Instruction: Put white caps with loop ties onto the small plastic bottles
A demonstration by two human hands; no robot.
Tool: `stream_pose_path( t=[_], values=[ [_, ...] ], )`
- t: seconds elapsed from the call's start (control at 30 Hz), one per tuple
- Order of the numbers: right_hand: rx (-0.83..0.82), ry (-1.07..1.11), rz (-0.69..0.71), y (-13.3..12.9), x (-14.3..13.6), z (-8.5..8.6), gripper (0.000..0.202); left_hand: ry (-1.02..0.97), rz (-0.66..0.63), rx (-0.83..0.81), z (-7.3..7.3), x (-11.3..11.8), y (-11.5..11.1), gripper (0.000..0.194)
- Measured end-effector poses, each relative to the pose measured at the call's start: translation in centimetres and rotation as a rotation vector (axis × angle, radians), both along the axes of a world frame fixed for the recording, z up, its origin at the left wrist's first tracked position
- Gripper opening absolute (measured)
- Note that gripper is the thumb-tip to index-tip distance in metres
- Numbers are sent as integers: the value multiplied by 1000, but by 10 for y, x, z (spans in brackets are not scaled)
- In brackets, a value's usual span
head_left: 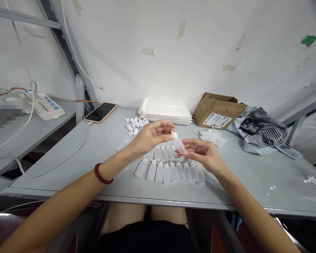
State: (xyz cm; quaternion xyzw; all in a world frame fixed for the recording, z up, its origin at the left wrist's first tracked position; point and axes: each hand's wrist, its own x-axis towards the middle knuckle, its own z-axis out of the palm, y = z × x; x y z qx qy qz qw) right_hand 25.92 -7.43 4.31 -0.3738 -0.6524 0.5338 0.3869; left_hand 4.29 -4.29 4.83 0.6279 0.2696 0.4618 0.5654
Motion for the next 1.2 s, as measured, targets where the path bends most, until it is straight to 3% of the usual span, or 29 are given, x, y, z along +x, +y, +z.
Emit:
stream_pose_path(
  t=[0.2,0.53,0.8,0.9,1.07,1.2],
  values=[
    [-79,47,91,3,1,2,25,0,-48,43,2,-1,-3,22],
    [-132,81,108,2,-2,2,26,112,117,74,7,3,-7,17],
    [-157,109,166,2,-2,-1,25,-4,-33,30,7,-4,-3,38],
    [-137,90,145,2,-3,-1,24,20,-17,30,11,-5,-5,44],
    [-90,67,126,0,-4,-1,22,221,137,92,12,0,-8,21],
    [-87,57,141,1,-4,-2,22,295,121,143,12,-1,-7,20]
  ],
)
